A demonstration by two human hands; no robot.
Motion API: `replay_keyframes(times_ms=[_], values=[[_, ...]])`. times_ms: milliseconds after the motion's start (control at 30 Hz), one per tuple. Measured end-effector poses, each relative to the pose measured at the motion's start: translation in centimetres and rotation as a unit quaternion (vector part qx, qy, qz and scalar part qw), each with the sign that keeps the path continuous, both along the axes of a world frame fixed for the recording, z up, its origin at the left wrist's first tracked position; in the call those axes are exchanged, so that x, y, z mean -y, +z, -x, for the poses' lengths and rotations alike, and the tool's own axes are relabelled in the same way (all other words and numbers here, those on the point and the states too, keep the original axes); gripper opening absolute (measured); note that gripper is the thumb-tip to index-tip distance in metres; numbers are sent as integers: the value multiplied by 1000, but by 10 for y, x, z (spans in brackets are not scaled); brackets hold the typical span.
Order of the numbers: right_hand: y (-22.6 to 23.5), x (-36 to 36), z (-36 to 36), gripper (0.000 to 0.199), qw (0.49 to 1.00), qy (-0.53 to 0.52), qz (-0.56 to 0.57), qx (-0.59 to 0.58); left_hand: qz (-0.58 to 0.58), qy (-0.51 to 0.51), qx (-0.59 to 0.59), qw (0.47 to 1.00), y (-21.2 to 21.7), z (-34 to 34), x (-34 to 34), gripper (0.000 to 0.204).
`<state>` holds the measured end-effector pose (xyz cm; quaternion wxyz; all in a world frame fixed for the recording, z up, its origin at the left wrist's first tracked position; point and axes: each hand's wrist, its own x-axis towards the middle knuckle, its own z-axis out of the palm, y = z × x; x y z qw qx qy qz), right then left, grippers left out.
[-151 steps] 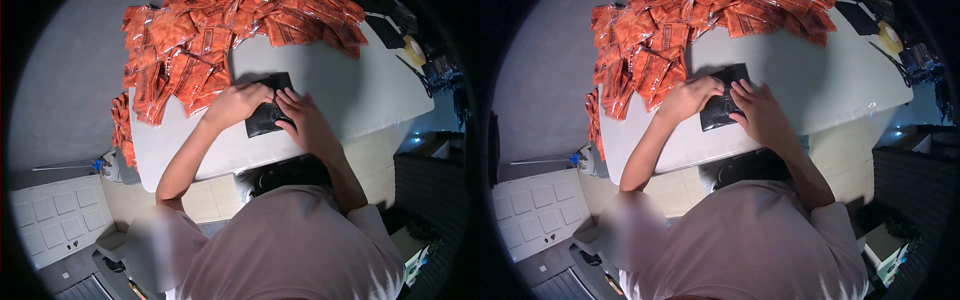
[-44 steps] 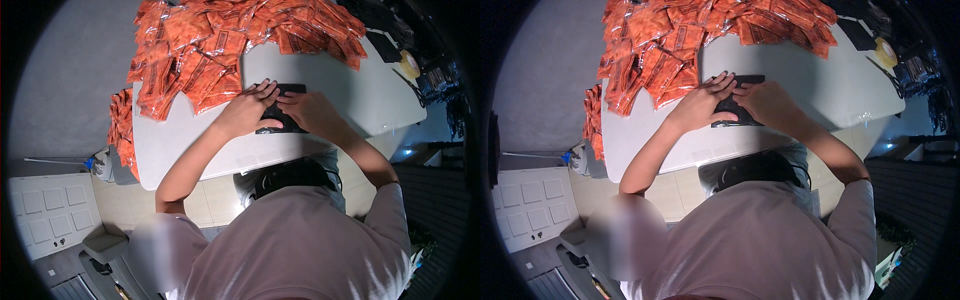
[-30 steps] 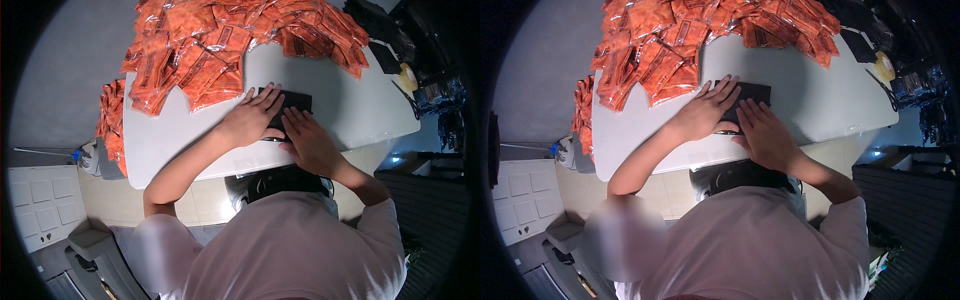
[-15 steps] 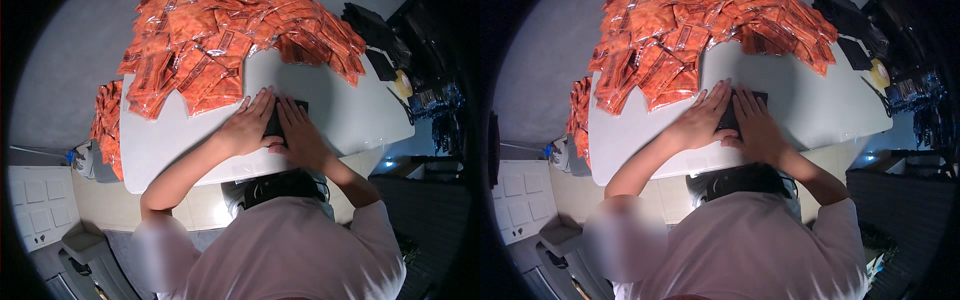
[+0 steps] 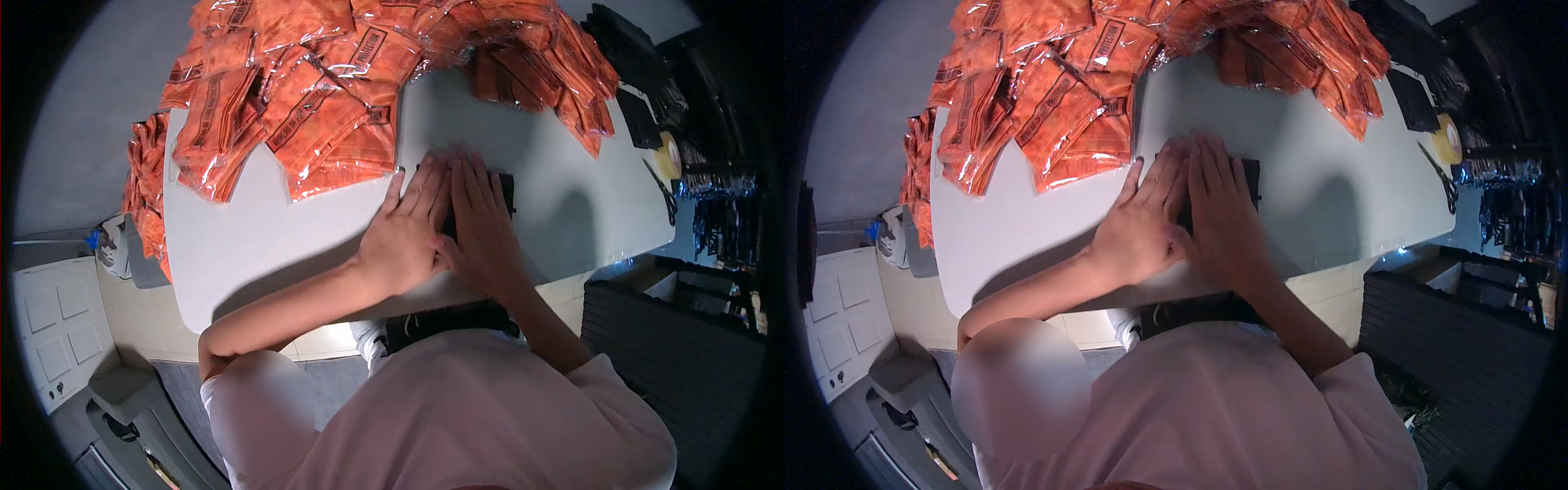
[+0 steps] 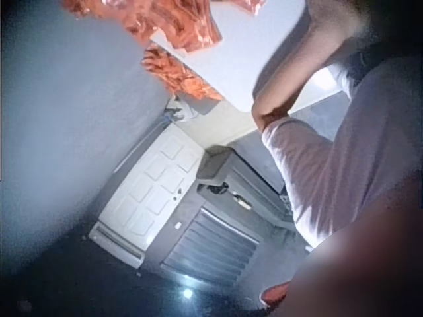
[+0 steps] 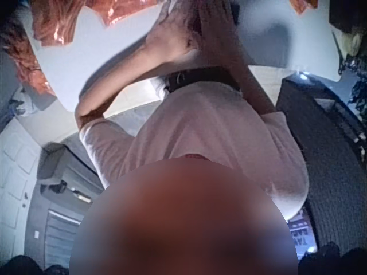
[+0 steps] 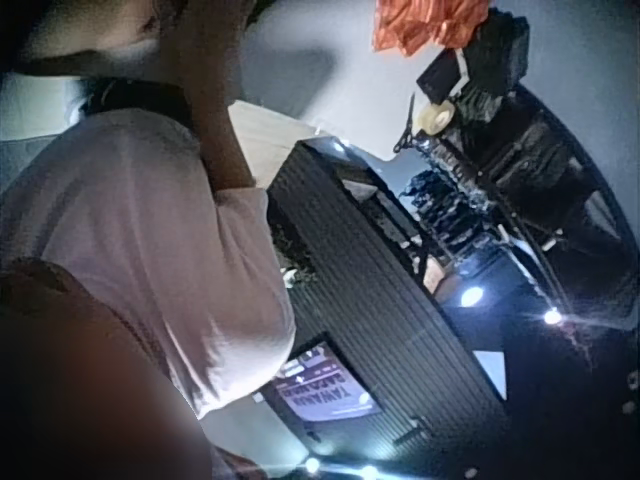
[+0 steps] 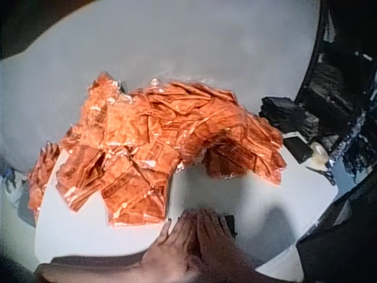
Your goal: Packing orange packets into black envelopes on a folding table.
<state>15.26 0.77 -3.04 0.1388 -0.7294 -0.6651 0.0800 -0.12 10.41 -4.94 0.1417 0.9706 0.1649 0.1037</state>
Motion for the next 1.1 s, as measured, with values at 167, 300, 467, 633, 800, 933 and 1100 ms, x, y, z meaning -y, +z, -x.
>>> replay_keyframes(times_ms=[167, 300, 467, 633, 800, 933, 1100], values=[[3, 0, 2, 121, 1000, -1, 20, 22, 49, 1, -9, 999, 0, -1, 2, 89], [-2, 0, -1, 128, 1000, 5, 12, 6, 16, 3, -41, 999, -2, -3, 1, 88], [-3, -3, -1, 124, 1000, -10, 9, -25, 41, -11, -52, 998, 5, -4, -2, 85], [-2, -2, 1, 127, 999, -18, 10, -34, 41, -14, -41, 998, 3, -3, -3, 84], [2, 0, -14, 116, 991, 19, -10, -132, 84, -32, 19, 996, 12, -5, -4, 87], [20, 16, -25, 118, 992, -1, 25, -124, 88, -69, 56, 992, 39, -15, 2, 83], [0, 17, -20, 124, 995, -26, 30, -91, 98, -60, 71, 991, 9, -29, -3, 81]])
